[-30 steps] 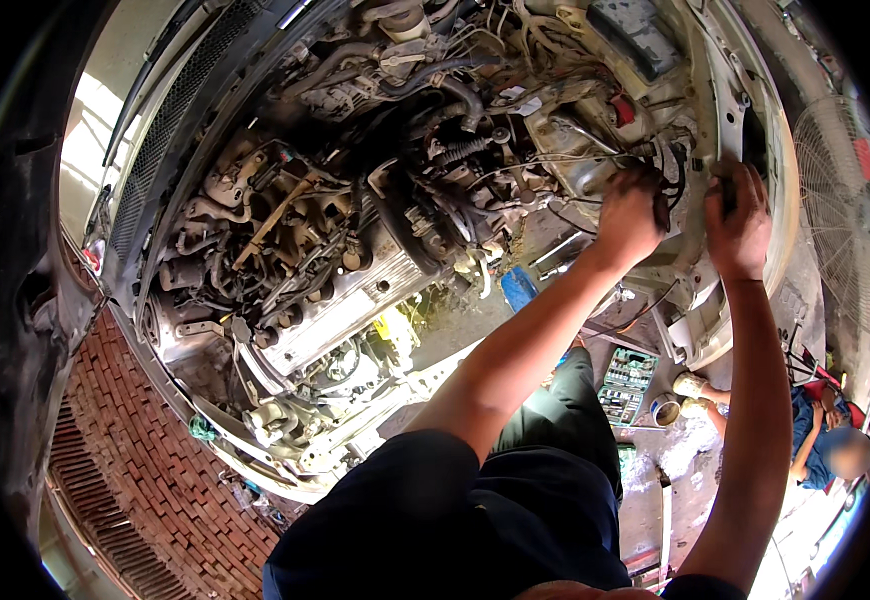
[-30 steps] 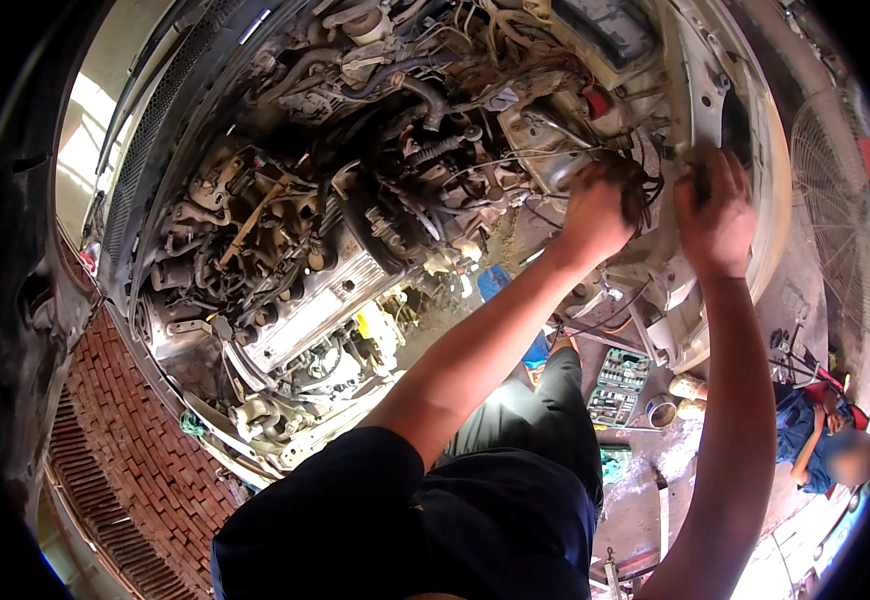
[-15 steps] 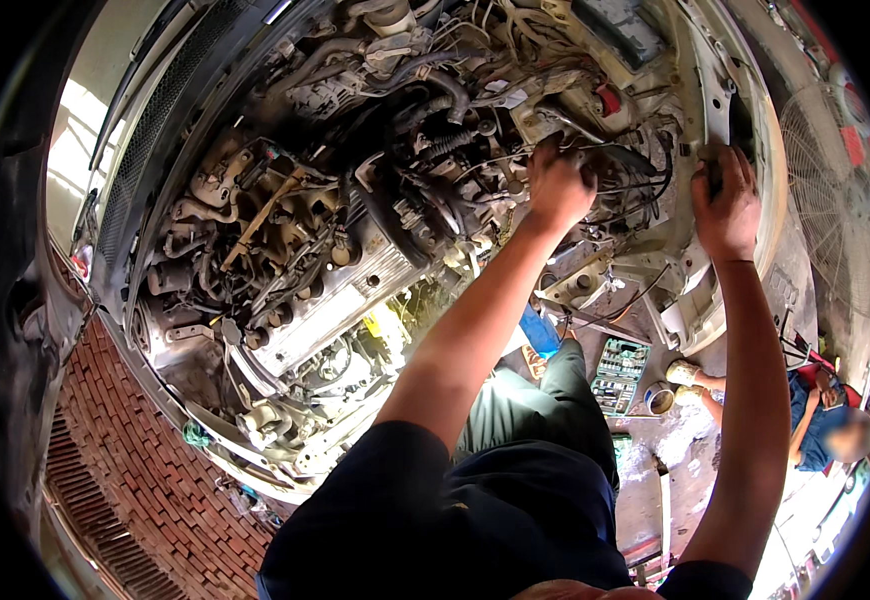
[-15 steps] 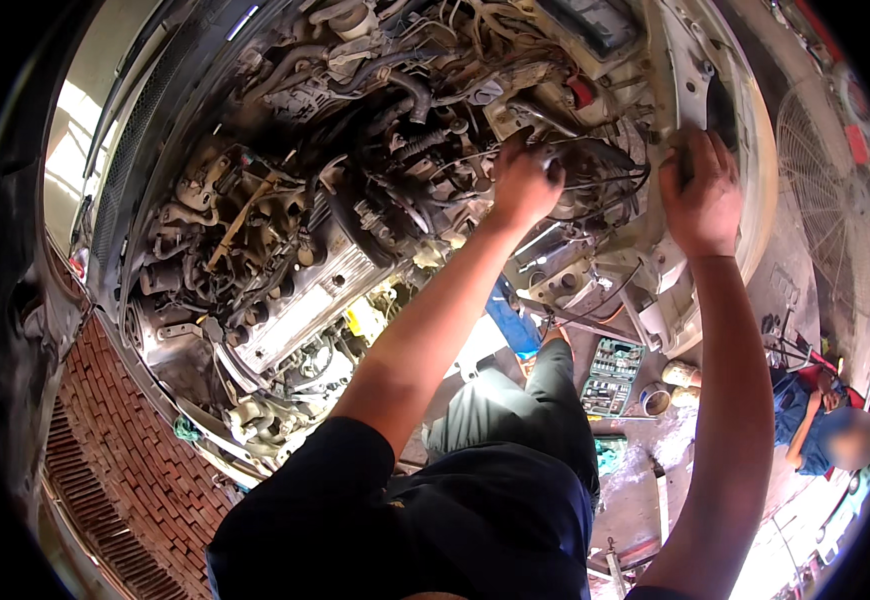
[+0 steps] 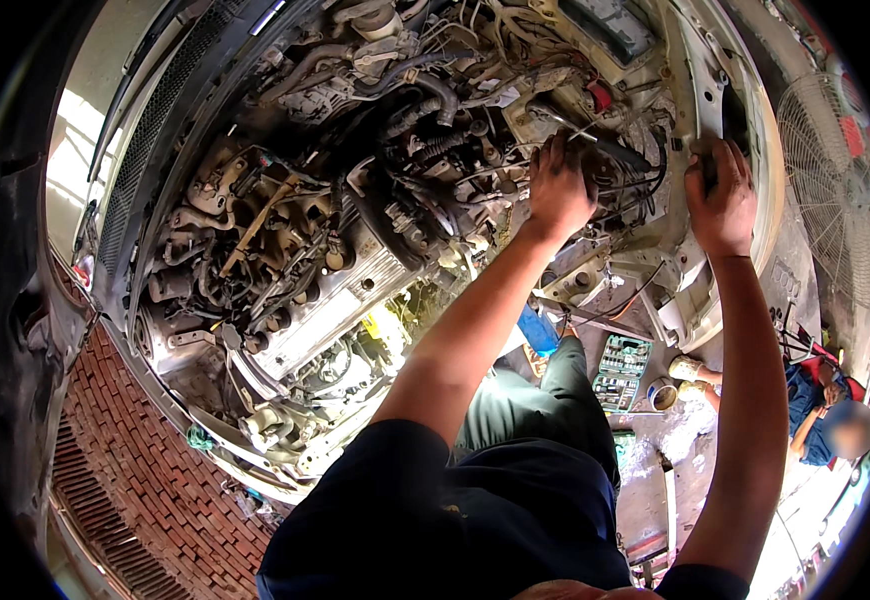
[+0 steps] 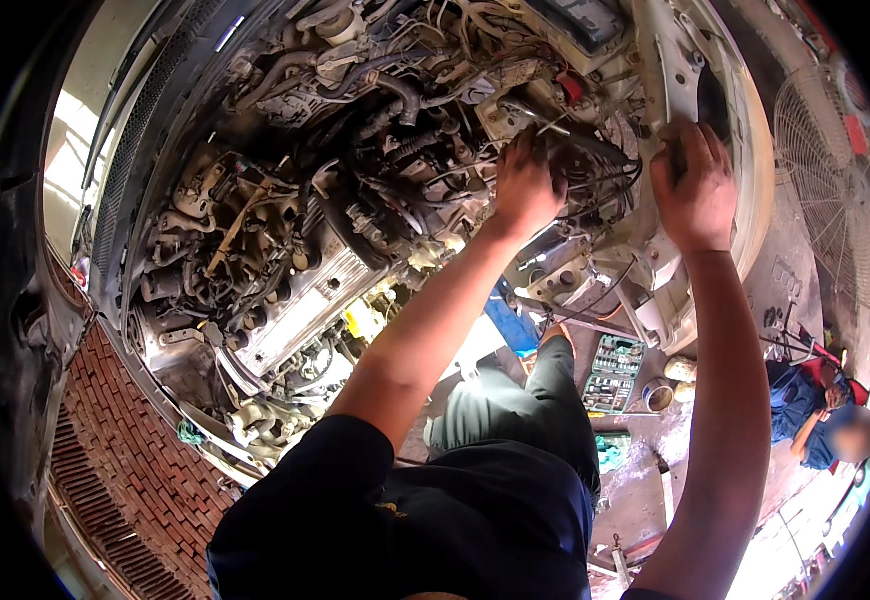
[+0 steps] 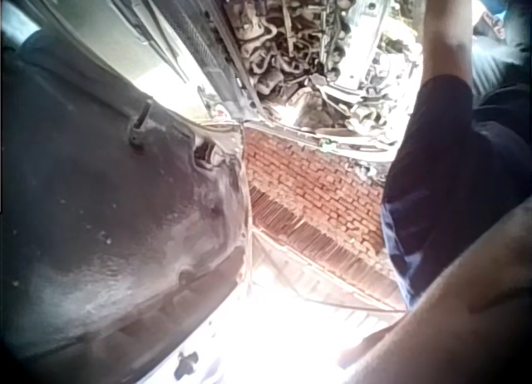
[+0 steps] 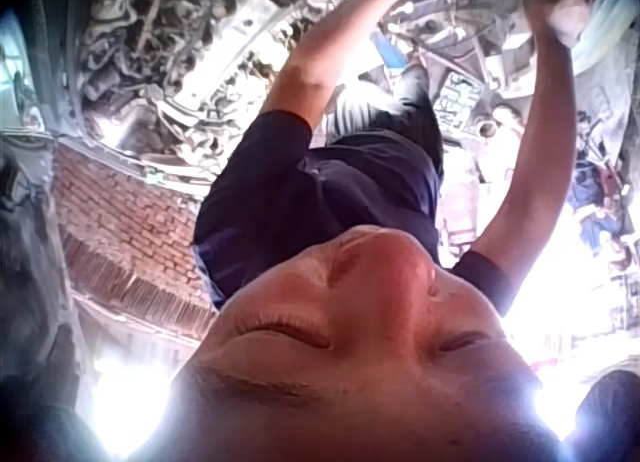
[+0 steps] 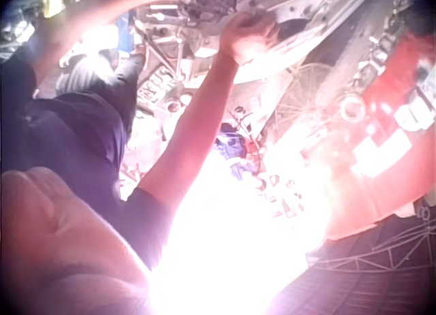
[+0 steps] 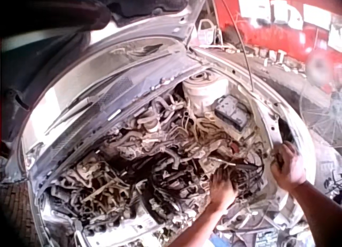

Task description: The person works on a car engine with the hood open, using a wrench to tighten or loosen bolts and handling hoses and wires. They reach into the engine bay with both hands to adjust components and tools.

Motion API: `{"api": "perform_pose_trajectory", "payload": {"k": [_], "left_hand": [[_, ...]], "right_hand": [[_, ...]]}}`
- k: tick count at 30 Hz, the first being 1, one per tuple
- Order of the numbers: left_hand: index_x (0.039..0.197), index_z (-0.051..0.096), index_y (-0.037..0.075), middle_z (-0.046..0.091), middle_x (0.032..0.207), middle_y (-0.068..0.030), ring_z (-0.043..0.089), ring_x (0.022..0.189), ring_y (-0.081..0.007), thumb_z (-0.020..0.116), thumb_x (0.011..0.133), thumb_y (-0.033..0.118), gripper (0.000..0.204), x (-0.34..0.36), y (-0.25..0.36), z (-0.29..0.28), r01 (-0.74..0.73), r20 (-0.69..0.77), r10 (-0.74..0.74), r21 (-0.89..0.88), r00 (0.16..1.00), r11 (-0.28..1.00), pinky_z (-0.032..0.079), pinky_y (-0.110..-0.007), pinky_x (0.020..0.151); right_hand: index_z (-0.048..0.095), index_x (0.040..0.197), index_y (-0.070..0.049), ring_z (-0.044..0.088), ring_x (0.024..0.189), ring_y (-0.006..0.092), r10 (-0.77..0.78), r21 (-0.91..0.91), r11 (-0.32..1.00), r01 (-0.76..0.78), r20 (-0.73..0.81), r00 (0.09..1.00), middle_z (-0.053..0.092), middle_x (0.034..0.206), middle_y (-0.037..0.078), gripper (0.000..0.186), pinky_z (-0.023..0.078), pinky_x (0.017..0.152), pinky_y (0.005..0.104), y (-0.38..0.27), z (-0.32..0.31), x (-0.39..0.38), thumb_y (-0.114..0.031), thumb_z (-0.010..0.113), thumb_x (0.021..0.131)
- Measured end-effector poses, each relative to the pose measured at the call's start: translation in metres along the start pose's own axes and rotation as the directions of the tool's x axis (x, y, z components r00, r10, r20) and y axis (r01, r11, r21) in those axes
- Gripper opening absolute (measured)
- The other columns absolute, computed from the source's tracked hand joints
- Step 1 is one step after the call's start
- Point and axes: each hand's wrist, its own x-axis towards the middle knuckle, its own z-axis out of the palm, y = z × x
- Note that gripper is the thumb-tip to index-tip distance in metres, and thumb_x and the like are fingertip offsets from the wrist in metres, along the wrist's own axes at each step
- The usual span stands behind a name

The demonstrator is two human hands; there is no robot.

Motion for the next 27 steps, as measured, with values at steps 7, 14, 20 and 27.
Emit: {"api": "perform_pose_trajectory", "payload": {"k": [7, 14, 20, 27], "left_hand": [[0.139, 0.055, -0.002, 0.055, 0.140, -0.0239, 0.053, 0.121, -0.0427, 0.067, 0.086, 0.019, 0.057, -0.017, 0.032, -0.064, 0.131, -0.002, -0.131, 0.002, 0.991, 0.991, 0.039, -0.054, 0.104], [0.127, 0.062, -0.001, 0.065, 0.124, -0.0238, 0.061, 0.114, -0.0419, 0.067, 0.088, 0.008, 0.041, -0.058, 0.036, -0.102, 0.094, -0.016, -0.101, -0.259, 0.995, 0.961, 0.046, -0.052, 0.100], [0.129, 0.066, 0.003, 0.058, 0.134, -0.0250, 0.061, 0.118, -0.0440, 0.067, 0.087, 0.002, 0.043, -0.092, 0.037, -0.131, 0.092, -0.017, -0.113, -0.463, 0.993, 0.882, 0.051, -0.046, 0.099], [0.126, 0.071, 0.003, 0.060, 0.133, -0.0217, 0.063, 0.118, -0.0372, 0.066, 0.085, 0.010, 0.042, -0.112, 0.045, -0.173, -0.041, -0.048, 0.023, -0.402, 0.999, 0.915, 0.052, -0.047, 0.096]], "right_hand": [[0.066, 0.116, -0.010, 0.065, 0.102, 0.0388, 0.038, -0.021, 0.999, -0.039, -0.013, 0.999, 0.068, 0.107, 0.015, 0.027, 0.053, 0.088, 0.0480, 0.000, 0.001, -0.003, -0.016, 0.065, 0.090], [0.066, 0.117, -0.012, 0.065, 0.103, 0.0389, 0.043, -0.032, 0.999, -0.042, 0.016, 0.999, 0.068, 0.108, 0.014, 0.027, 0.053, 0.088, 0.0489, 0.004, 0.003, -0.002, -0.017, 0.065, 0.090], [0.066, 0.116, -0.013, 0.065, 0.102, 0.0390, 0.041, -0.029, 0.999, -0.040, 0.027, 0.999, 0.068, 0.107, 0.013, 0.025, 0.053, 0.087, 0.0491, 0.000, 0.002, -0.001, -0.017, 0.064, 0.092], [0.066, 0.115, -0.013, 0.065, 0.104, 0.0381, 0.015, -0.011, 1.000, -0.015, 0.017, 1.000, 0.068, 0.111, 0.013, 0.022, 0.053, 0.088, 0.0480, 0.006, 0.006, -0.004, -0.019, 0.063, 0.094]]}}
